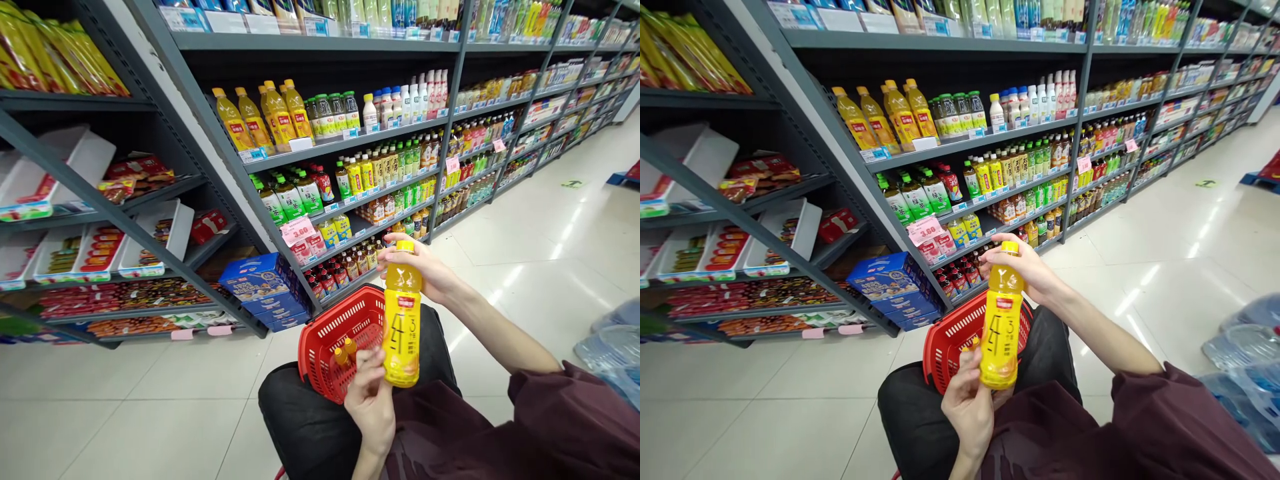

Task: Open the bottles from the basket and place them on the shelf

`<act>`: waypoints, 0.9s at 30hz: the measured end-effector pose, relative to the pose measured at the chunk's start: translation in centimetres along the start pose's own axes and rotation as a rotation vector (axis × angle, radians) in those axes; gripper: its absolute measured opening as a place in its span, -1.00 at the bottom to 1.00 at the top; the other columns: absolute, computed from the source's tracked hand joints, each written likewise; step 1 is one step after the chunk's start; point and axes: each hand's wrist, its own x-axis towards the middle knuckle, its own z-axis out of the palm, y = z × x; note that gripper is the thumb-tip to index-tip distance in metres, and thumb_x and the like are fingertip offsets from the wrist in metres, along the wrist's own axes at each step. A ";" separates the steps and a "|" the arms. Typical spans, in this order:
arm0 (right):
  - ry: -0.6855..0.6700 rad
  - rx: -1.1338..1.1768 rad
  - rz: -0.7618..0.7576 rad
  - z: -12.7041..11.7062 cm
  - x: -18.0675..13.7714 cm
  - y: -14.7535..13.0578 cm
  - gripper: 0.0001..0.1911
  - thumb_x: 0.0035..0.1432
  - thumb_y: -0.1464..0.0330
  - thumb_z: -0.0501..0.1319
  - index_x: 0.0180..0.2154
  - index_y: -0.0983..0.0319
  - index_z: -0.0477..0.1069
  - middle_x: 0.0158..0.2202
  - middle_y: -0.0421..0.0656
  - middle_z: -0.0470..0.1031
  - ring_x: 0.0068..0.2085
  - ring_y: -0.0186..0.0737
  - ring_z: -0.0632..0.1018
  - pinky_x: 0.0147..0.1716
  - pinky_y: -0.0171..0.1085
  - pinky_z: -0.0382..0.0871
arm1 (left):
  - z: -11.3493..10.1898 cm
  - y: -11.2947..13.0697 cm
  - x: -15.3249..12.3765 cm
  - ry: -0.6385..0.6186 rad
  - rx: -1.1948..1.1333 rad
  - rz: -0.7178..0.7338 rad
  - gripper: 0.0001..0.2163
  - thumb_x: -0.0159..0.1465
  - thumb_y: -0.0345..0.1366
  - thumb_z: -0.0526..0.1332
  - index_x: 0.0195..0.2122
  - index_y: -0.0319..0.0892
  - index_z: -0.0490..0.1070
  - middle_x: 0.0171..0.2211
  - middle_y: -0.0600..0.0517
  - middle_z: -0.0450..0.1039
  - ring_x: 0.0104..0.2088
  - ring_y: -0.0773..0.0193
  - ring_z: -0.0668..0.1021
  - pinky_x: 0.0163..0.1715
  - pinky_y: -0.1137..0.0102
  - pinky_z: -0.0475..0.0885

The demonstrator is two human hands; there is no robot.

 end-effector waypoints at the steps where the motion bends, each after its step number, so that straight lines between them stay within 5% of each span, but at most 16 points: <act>1: 0.010 0.024 0.029 0.0 0.1 0.0 -0.34 -0.15 0.29 0.53 -0.04 0.19 0.28 -0.28 -0.24 0.57 -0.32 -0.30 0.64 -0.28 -0.28 0.56 | 0.0 0.4 0.3 -0.027 0.042 0.082 -0.80 0.23 -0.55 0.37 -0.31 -0.05 0.57 -0.28 0.05 0.69 -0.13 0.22 0.70 0.02 0.22 0.61; 8: 0.026 0.174 0.179 -0.8 1.1 0.8 -0.47 -0.17 0.35 0.49 -0.20 0.21 0.27 -0.44 -0.33 0.51 -0.44 -0.38 0.56 -0.31 -0.27 0.52 | -0.1 1.4 0.9 -0.084 0.164 0.300 -0.66 0.17 -0.67 0.34 -0.27 -0.01 0.59 -0.27 0.11 0.70 -0.21 0.15 0.72 0.00 0.05 0.63; 17: 0.046 0.133 0.153 -0.5 1.1 0.6 -0.46 -0.23 0.32 0.51 -0.26 0.21 0.25 -0.47 -0.35 0.49 -0.46 -0.36 0.54 -0.35 -0.29 0.48 | -0.1 0.7 0.5 -0.041 0.129 0.199 -0.68 0.21 -0.65 0.33 -0.23 -0.01 0.58 -0.23 0.11 0.70 -0.11 0.22 0.70 0.04 0.18 0.61; 23: 0.073 0.164 0.111 -0.7 1.4 1.2 -0.48 -0.18 0.27 0.50 -0.30 0.20 0.21 -0.56 -0.40 0.38 -0.47 -0.36 0.53 -0.39 -0.29 0.48 | 0.2 0.1 0.1 0.029 -0.016 -0.202 -0.78 0.31 -0.38 0.38 -0.02 -0.10 0.59 0.08 -0.14 0.60 0.13 0.11 0.62 0.11 0.30 0.57; 27: 0.110 0.195 0.044 -0.8 1.6 1.4 -0.51 -0.18 0.31 0.47 -0.29 0.21 0.22 -0.56 -0.39 0.37 -0.47 -0.39 0.52 -0.38 -0.33 0.46 | 0.3 -0.5 -0.5 -0.013 -0.237 -0.589 -0.50 0.26 -0.19 0.45 0.21 -0.07 0.44 0.23 -0.21 0.46 0.06 0.02 0.64 0.00 0.22 0.63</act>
